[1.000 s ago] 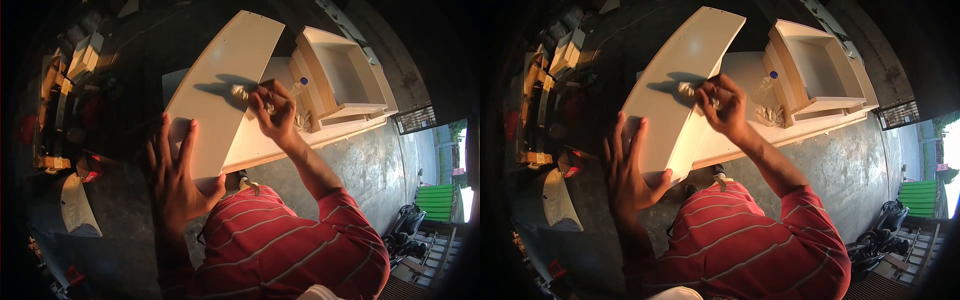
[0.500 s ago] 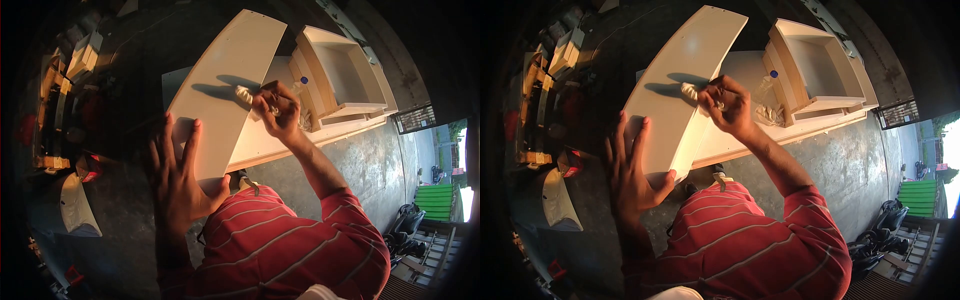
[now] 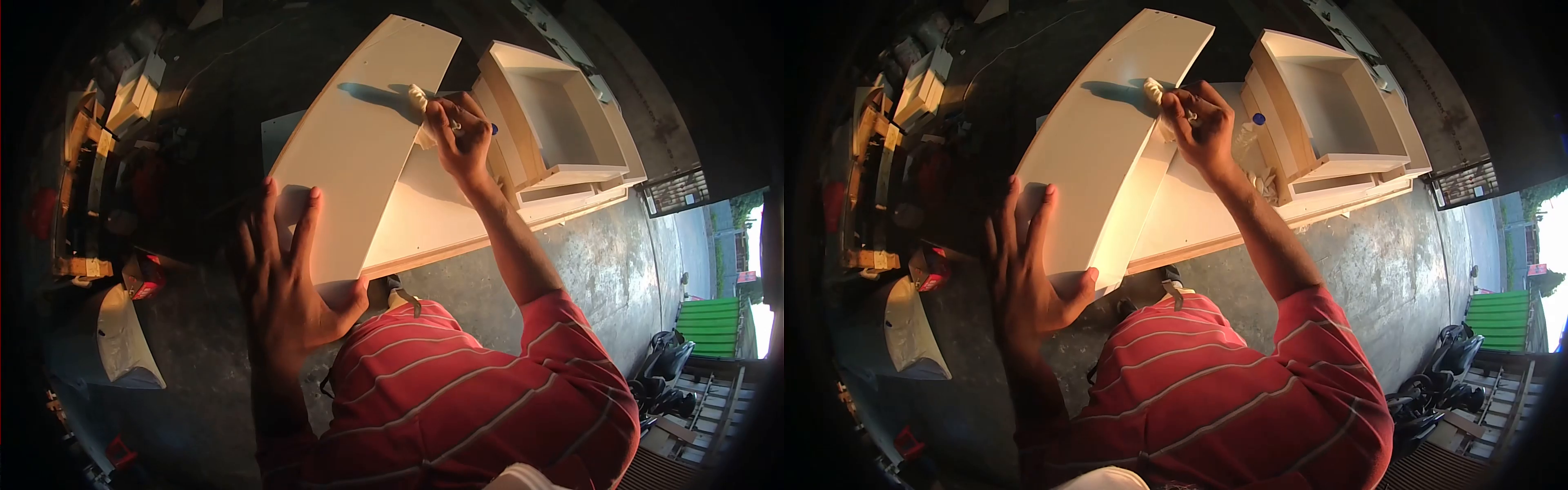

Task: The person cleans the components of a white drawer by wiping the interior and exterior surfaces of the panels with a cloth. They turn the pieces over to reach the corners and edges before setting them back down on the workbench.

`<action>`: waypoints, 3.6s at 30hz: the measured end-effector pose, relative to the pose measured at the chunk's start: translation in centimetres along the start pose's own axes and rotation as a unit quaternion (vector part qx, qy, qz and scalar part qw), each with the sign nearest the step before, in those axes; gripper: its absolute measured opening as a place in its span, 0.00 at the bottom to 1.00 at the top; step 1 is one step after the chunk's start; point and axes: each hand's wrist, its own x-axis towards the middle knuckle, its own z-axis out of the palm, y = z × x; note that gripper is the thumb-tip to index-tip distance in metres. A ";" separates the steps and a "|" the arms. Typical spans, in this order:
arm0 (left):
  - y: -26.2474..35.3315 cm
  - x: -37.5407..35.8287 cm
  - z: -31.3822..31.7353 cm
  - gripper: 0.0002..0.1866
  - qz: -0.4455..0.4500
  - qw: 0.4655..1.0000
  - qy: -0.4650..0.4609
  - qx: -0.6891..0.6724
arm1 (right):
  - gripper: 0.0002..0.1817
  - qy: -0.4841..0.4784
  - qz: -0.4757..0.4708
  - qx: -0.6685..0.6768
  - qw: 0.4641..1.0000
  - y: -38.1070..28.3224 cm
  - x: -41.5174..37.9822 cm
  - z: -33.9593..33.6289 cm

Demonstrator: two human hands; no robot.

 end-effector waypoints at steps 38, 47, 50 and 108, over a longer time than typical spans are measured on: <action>0.5 0.2 -0.8 0.50 -0.013 1.000 -0.009 0.016 | 0.14 -0.203 -0.233 -0.073 0.948 -7.9 -2.1 1.3; 0.4 0.2 -0.8 0.49 -0.018 0.999 -0.014 0.024 | 0.12 -0.169 -0.231 -0.157 0.945 -4.7 -0.7 1.1; 0.4 -0.5 -0.4 0.49 -0.016 0.999 -0.018 0.043 | 0.15 -0.194 -0.259 -0.105 0.940 -6.8 -1.8 1.2; -0.2 0.2 0.1 0.48 0.002 0.999 0.033 -0.024 | 0.06 -0.125 -0.156 -0.085 0.976 -5.6 -1.8 -0.3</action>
